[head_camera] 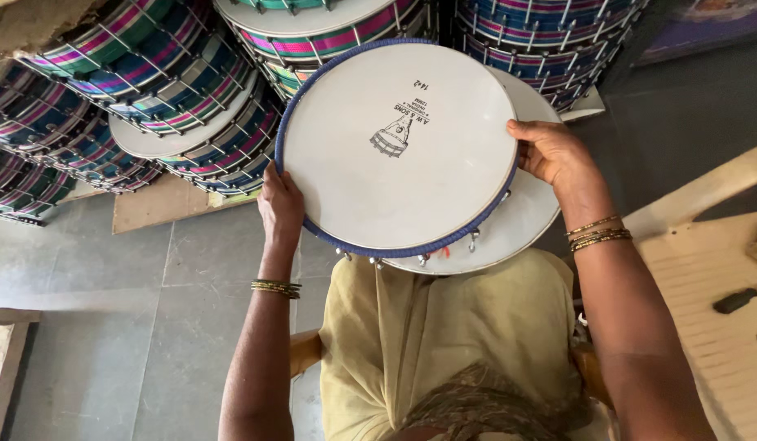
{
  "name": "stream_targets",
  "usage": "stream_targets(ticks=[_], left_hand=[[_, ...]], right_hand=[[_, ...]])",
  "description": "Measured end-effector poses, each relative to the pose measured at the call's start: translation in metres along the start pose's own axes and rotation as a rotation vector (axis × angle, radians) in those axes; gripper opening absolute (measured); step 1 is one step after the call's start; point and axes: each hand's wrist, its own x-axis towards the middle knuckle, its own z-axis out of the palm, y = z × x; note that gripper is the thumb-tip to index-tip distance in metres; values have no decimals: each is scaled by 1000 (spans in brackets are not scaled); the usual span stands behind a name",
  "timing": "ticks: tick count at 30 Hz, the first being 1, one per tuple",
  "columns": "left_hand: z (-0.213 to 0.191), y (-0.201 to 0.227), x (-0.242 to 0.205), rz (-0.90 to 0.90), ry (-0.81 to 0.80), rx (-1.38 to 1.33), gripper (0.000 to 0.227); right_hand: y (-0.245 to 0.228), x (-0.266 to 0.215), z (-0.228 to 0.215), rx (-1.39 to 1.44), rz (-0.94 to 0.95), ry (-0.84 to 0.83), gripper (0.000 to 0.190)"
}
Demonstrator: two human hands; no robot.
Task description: The person secures a blue rope around the rim of a white drumhead, then attaches the drumhead to a drum shell. They use their hands to tighten the rope and adjust the tension of the drumhead.
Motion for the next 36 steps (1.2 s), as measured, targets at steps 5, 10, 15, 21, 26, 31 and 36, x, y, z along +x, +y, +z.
stream_targets(ticks=[5,10,15,21,26,31,36], left_hand=[[-7,5,10,-29,-87,88,35],[-19,31,20,-48,-105,217,46],[-1,46,18,-21,-105,176,52],[2,24,23,-126,-119,77,22],[7,9,27,-142,-88,99,15],[15,-1,24,8,32,106,14],[11,3,21,-75,-47,67,15]], right_hand=[[4,3,-17,-85,61,-72,30],[2,-6,-12,-185,33,-40,26],[-8,-31,13,-493,-253,127,24],[-10,-42,20,-543,-355,183,29],[-13,-49,27,-625,-461,210,24],[-12,-53,30,-626,-505,207,31],[-12,-50,31,-584,-539,194,43]])
